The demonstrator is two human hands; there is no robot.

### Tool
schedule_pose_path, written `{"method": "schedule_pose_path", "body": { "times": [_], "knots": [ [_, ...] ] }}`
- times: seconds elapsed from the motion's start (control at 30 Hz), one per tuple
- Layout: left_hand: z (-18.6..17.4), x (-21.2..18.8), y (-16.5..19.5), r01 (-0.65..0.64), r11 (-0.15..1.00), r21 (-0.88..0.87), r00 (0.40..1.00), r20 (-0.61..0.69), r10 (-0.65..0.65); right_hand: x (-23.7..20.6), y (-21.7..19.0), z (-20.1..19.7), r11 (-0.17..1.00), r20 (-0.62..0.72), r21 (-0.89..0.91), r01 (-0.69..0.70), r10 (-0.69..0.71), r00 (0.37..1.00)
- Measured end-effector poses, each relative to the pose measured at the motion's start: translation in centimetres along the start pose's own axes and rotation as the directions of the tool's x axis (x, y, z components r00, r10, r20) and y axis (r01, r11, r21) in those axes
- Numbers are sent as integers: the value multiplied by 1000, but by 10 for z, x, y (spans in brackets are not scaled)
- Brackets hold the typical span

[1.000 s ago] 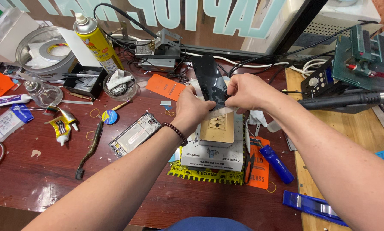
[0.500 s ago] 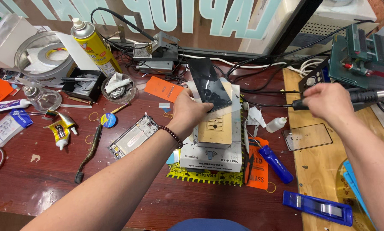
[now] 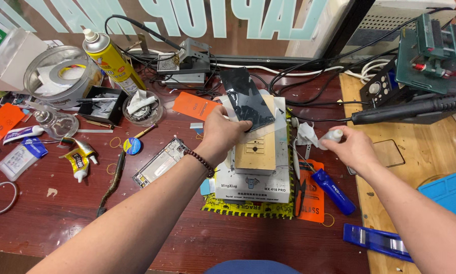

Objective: The person aligns a black glass panel over a phone housing set in a wooden alignment mold on the bench, presses it into place, trims the edge with a blue utility knife, and wipes the surface with a tissue while repeatedly repositioning and pressing the panel to seat it.

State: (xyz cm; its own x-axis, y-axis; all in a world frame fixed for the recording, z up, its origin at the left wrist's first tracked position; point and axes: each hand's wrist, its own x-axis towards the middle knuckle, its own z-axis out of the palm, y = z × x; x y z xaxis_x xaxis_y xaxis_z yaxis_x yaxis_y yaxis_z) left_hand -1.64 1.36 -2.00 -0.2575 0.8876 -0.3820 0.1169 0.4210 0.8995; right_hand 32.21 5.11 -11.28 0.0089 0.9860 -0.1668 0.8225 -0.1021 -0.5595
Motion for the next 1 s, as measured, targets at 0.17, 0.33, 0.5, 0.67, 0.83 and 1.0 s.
{"method": "schedule_pose_path", "body": {
  "times": [0.17, 0.33, 0.5, 0.67, 0.83, 1.0],
  "knots": [
    [0, 3, -1, 10, 1000, -26, 1000, 9, -10, 2, -54, -34, 969, -39, 122, 216, -213, 976],
    [1, 3, -1, 19, 999, -35, 1000, 10, -19, -15, -119, -62, 889, 48, 279, 362, -390, 920],
    [1, 0, 3, -3, 1000, 29, 1000, -17, 3, -30, -164, -70, 870, 103, 26, 492, -492, 865],
    [0, -4, 8, 25, 998, 51, 1000, -11, -24, -31, -177, -72, 767, 146, -183, 615, -597, 789],
    [1, -5, 9, -3, 997, 82, 1000, -28, 6, -23, -175, -69, 693, 157, -274, 667, -652, 742],
    [2, -4, 7, -7, 995, 98, 999, -39, 11, -17, -173, -68, 664, 180, -306, 682, -663, 727]
  ]
}}
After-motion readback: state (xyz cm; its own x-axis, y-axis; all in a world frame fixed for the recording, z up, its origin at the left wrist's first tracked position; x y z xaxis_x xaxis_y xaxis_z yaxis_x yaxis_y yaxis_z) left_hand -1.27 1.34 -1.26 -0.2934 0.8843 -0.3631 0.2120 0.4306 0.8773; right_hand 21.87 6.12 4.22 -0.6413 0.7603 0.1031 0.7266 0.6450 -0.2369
